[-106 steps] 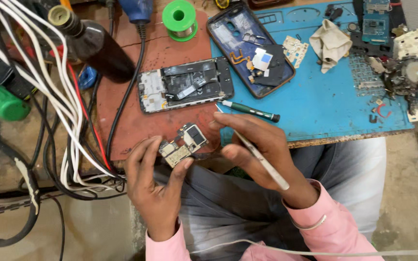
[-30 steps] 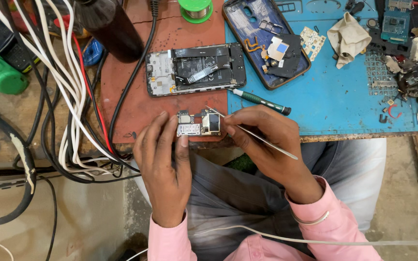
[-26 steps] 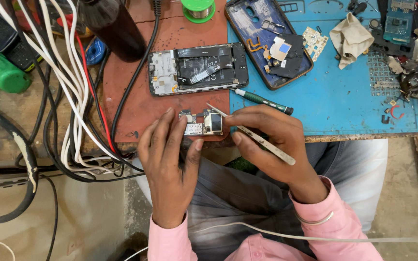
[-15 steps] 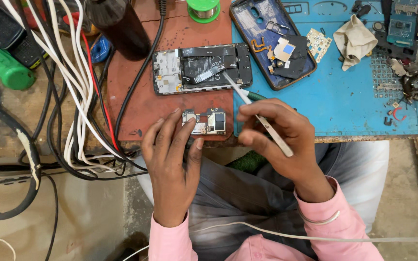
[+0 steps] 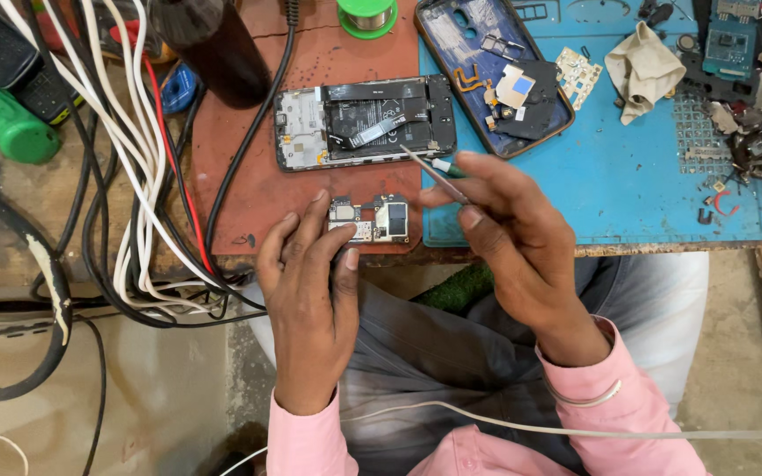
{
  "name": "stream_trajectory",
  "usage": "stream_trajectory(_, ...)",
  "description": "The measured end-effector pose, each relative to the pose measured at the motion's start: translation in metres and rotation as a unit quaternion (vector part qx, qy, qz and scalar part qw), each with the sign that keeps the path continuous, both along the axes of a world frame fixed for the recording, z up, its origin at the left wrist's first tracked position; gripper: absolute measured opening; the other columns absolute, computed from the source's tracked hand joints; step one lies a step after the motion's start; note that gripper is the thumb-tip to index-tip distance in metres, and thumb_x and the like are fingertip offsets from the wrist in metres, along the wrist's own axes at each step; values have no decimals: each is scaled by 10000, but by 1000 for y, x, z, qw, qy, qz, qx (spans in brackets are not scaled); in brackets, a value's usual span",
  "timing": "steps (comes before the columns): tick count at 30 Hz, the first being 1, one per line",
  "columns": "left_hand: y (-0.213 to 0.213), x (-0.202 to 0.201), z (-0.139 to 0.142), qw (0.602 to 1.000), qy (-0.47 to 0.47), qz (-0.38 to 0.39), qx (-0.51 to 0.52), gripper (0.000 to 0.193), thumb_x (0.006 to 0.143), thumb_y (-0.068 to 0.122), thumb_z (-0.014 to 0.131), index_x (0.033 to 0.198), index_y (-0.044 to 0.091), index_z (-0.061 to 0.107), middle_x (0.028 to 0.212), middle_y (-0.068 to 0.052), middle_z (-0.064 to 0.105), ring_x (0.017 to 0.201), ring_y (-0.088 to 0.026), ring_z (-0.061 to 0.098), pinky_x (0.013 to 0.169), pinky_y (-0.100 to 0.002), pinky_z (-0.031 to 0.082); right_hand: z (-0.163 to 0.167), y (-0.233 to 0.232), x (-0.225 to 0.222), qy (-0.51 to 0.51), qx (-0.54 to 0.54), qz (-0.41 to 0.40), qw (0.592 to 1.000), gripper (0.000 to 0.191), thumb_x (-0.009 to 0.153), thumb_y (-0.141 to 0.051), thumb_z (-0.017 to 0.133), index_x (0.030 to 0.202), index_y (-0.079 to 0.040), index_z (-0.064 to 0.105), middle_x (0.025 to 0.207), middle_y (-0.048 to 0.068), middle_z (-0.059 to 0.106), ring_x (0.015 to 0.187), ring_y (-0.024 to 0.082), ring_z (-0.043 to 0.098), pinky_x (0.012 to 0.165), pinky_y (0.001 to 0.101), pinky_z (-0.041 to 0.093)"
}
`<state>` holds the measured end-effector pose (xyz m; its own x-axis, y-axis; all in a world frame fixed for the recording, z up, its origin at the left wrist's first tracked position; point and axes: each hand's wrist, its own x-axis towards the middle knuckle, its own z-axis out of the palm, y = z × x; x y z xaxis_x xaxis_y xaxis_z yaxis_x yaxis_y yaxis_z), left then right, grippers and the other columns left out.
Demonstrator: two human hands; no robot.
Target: The person works on a disassembled smartphone motherboard at a repair bench, holding the board with one hand while using tweezers to pick at and reposition small components. They brush the board clean, apply liquid from a bottle, and continue manipulating connectors and parts on the board with tweezers.
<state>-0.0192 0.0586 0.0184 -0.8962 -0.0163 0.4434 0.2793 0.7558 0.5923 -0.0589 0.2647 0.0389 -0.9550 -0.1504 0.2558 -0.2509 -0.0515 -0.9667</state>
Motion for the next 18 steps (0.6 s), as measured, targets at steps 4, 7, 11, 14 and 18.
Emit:
stream_trajectory(4, 4, 1, -4, 1000, -20, -9, -3, 191, 1066, 162, 582, 1220, 61, 633, 1550, -127, 534, 1403, -390, 408, 1133, -453, 373, 5, 0, -5, 145, 260, -38, 954, 238, 1012, -75, 637, 1242, -30, 682, 1043, 75, 760, 875, 175, 637, 831, 329, 459)
stream_trajectory(7, 5, 2, -4, 1000, -16, -16, -10, 195, 1063, 166, 583, 1217, 51, 610, 1594, -141, 477, 1412, -391, 386, 1147, -468, 369, 1, -2, -10, 222, 308, -54, 923, 205, 1017, -93, 688, 1222, -77, 695, 1060, 60, 762, 941, 195, 653, 853, 324, 478)
stream_trajectory(11, 7, 1, -4, 1000, -17, -11, -18, 217, 1053, 172, 597, 1227, 44, 602, 1571, -124, 504, 1406, -390, 395, 1134, -465, 364, -11, -3, -7, 156, 190, -89, 965, 251, 1063, -72, 666, 1306, -25, 625, 1168, 112, 751, 1005, 161, 741, 863, 304, 592)
stream_trajectory(14, 8, -1, -4, 1000, -7, -8, -9, 186, 1057, 167, 602, 1199, 48, 587, 1533, -128, 543, 1412, -386, 401, 1166, -473, 335, -17, 3, -4, 58, -20, -57, 996, 266, 1093, -106, 606, 1347, -33, 573, 1252, 153, 725, 923, 182, 758, 772, 311, 645)
stream_trajectory(18, 10, -3, -6, 1000, 8, -4, 4, 166, 1043, 157, 628, 1168, 62, 576, 1486, -132, 581, 1409, -374, 423, 1196, -480, 299, -16, 15, -9, -25, -130, -22, 991, 298, 1109, -72, 533, 1366, 64, 599, 1297, 254, 699, 987, 299, 755, 858, 409, 641)
